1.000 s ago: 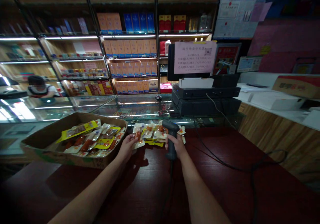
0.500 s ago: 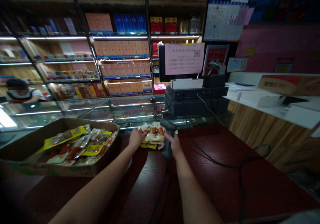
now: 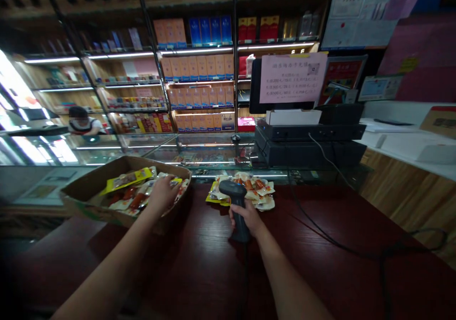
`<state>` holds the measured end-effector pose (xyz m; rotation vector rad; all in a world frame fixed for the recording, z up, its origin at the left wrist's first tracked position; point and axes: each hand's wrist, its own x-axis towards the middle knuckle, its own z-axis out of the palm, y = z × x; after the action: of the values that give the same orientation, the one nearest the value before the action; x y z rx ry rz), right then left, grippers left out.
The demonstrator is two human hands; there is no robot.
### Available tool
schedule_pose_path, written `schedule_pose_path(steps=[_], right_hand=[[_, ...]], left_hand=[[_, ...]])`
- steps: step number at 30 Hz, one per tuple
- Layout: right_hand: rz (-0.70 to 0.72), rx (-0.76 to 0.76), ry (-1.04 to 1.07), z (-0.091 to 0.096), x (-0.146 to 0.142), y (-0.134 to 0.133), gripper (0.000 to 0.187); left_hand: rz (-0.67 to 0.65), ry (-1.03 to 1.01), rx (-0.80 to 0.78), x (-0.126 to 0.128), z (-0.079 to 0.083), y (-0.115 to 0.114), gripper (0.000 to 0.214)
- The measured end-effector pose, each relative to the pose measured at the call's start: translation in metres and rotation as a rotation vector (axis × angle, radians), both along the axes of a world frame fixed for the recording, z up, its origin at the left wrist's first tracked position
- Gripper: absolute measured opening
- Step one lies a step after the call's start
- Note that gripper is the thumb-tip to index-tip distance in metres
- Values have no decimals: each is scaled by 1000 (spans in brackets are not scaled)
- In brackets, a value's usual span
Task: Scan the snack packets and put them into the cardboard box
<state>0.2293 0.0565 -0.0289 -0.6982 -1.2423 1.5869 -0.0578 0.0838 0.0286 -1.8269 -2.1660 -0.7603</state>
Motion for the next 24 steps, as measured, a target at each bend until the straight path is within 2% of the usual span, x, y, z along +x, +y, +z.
schedule_pose_path(steps=[4,6,8,13,18,21,24], right_hand=[[69,13,-61,-2,-11,-7,35],[85,22,-79,-3,-13,-8,36],[86,18,-94,-3,-13,-8,37],[73,6,-127,-5,-11,-6,36],[74,-3,-116,-6,-12,-6,36],[78,-2,-102,-8,-13,-7,35],[82,12,-79,-8,-13,-7,35]], left_hand=[[294,111,-224,-68,5,-13,52],[318,122,-308,-87,3,-17,46],[278,141,-358,-95,2,-18,39],[306,114,-308,-84,-3,-20,37],[195,129,-262,-77,-1,-23,31],[120,38,-11,-69,8,-28,29],[-10,-196,288,-41,12,-37,34]])
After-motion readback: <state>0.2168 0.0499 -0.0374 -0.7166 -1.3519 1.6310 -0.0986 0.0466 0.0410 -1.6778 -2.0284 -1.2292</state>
